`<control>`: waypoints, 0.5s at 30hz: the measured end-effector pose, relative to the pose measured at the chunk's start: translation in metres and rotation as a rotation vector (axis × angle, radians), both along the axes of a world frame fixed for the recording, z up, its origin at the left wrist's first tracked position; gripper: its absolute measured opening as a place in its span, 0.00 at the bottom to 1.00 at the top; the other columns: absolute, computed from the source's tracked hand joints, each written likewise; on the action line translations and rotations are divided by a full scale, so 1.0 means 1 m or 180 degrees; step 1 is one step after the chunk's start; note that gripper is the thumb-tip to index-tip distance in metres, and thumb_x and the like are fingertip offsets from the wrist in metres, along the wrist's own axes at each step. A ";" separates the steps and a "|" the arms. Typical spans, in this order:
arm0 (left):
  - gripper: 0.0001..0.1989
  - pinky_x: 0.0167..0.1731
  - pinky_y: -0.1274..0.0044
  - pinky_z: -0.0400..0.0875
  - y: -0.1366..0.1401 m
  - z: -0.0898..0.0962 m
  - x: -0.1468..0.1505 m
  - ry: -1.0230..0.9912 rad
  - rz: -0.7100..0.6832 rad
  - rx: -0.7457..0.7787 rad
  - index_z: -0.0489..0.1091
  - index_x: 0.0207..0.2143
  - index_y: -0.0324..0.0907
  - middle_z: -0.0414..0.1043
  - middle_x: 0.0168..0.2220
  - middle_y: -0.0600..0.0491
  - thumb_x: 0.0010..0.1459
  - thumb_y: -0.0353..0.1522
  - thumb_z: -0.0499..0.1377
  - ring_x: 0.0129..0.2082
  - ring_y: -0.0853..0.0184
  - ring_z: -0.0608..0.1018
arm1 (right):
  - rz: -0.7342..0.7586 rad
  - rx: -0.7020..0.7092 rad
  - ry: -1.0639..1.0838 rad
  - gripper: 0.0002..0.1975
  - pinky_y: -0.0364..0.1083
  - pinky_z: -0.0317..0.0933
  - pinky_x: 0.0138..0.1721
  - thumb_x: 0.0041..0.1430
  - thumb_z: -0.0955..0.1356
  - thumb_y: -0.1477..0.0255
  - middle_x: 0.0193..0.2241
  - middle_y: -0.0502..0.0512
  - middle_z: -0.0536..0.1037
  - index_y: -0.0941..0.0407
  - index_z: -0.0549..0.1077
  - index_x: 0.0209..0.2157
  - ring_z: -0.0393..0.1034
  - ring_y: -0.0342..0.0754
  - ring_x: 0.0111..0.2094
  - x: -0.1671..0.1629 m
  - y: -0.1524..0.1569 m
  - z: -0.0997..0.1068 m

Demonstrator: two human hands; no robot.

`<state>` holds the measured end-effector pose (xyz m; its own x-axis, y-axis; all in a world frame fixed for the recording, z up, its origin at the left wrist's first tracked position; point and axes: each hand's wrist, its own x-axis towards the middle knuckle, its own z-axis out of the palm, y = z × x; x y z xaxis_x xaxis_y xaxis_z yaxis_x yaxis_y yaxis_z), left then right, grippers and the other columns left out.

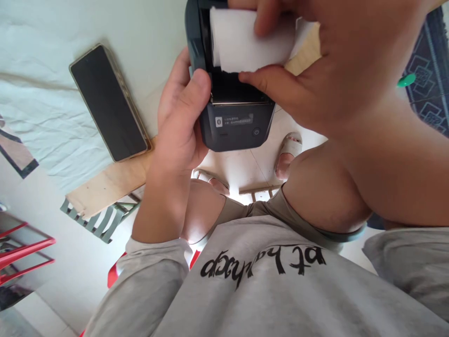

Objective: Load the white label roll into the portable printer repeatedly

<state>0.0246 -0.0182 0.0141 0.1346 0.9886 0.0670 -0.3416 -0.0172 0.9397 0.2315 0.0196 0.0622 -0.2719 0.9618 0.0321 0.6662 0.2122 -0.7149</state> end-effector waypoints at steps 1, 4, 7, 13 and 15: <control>0.12 0.78 0.59 0.75 -0.001 0.000 0.000 -0.0020 0.0035 -0.0014 0.84 0.51 0.59 0.87 0.57 0.56 0.70 0.42 0.62 0.80 0.50 0.70 | 0.0018 0.0055 -0.0259 0.34 0.48 0.60 0.77 0.62 0.71 0.54 0.63 0.42 0.75 0.62 0.78 0.62 0.68 0.46 0.70 -0.002 -0.002 0.004; 0.11 0.79 0.60 0.73 -0.001 0.002 -0.001 -0.0078 0.0028 -0.0019 0.84 0.49 0.57 0.87 0.56 0.55 0.70 0.42 0.64 0.74 0.50 0.77 | 0.0190 0.0455 -0.0830 0.27 0.50 0.64 0.72 0.69 0.63 0.55 0.61 0.42 0.75 0.61 0.80 0.53 0.71 0.41 0.66 -0.007 -0.007 0.009; 0.10 0.78 0.62 0.74 0.001 0.000 -0.005 -0.0035 -0.0059 -0.0052 0.84 0.44 0.52 0.87 0.55 0.52 0.71 0.43 0.64 0.76 0.50 0.76 | 0.0481 0.1050 -0.0959 0.30 0.50 0.65 0.63 0.72 0.57 0.52 0.53 0.43 0.77 0.59 0.81 0.43 0.71 0.37 0.57 -0.008 -0.010 0.007; 0.19 0.61 0.71 0.86 0.003 -0.004 -0.011 -0.0471 -0.0312 -0.0044 0.80 0.51 0.51 0.85 0.46 0.54 0.60 0.44 0.76 0.68 0.53 0.83 | 0.1061 0.1170 -0.0891 0.45 0.57 0.62 0.69 0.72 0.44 0.47 0.49 0.48 0.78 0.57 0.81 0.32 0.69 0.38 0.58 -0.011 -0.016 -0.003; 0.18 0.54 0.73 0.87 0.003 -0.004 -0.011 -0.0354 -0.0308 0.0034 0.79 0.50 0.51 0.84 0.43 0.56 0.60 0.39 0.77 0.58 0.57 0.88 | 0.1144 0.1152 -0.0900 0.53 0.60 0.61 0.72 0.69 0.42 0.35 0.48 0.49 0.79 0.56 0.83 0.34 0.70 0.41 0.60 -0.009 -0.015 -0.004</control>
<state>0.0132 -0.0155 0.0097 0.2204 0.9706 0.0972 -0.4441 0.0111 0.8959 0.2226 0.0042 0.0585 -0.6251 0.7488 0.2203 0.6615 0.6581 -0.3597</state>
